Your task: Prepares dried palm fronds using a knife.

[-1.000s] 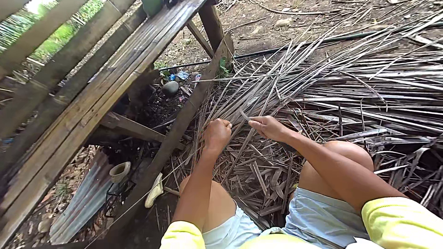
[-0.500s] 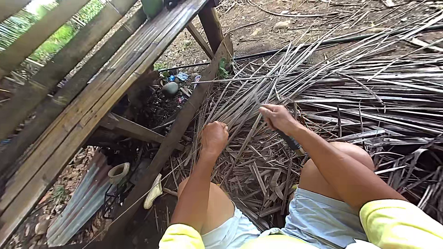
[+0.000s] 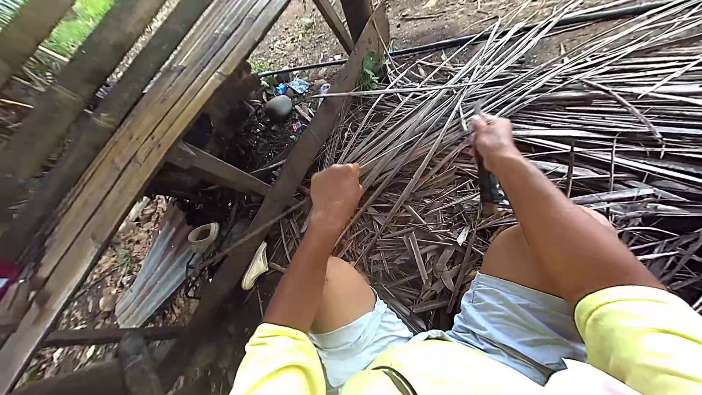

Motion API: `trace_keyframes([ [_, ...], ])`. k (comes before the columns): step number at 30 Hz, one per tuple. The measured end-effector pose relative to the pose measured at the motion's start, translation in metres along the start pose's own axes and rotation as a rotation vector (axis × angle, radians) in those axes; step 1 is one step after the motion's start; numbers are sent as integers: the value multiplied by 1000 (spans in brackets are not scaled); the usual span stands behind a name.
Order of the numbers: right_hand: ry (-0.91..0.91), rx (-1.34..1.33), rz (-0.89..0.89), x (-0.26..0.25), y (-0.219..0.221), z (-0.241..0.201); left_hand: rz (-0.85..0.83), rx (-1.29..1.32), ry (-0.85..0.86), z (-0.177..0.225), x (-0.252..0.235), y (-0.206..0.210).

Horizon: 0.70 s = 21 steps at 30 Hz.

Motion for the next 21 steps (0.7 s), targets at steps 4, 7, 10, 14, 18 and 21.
trace_keyframes([
  [4,-3,-73,30,5,-22,-15,-95,-240,402,-7,-10,37],
  [7,-31,-56,-3,18,-19,-20,-330,-437,738,-34,-5,109],
  [10,-94,-66,-19,24,-18,-27,-581,-549,920,-100,37,187],
  [14,-88,-40,-15,30,-20,-36,-841,-384,826,-184,115,276],
  [18,-111,5,-23,33,-16,-35,-953,-143,336,-202,154,302],
  [21,-117,17,-30,30,-9,-31,-991,-78,423,-204,163,356],
])
Point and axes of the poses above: each hand's wrist, its own x-axis away from the middle knuckle, its own y-axis out of the palm, z = x × y, the point moved 7 cm from there along -x, towards the middle knuckle, and after that the axes turned 15 degrees about z, right-handed, at the moved point
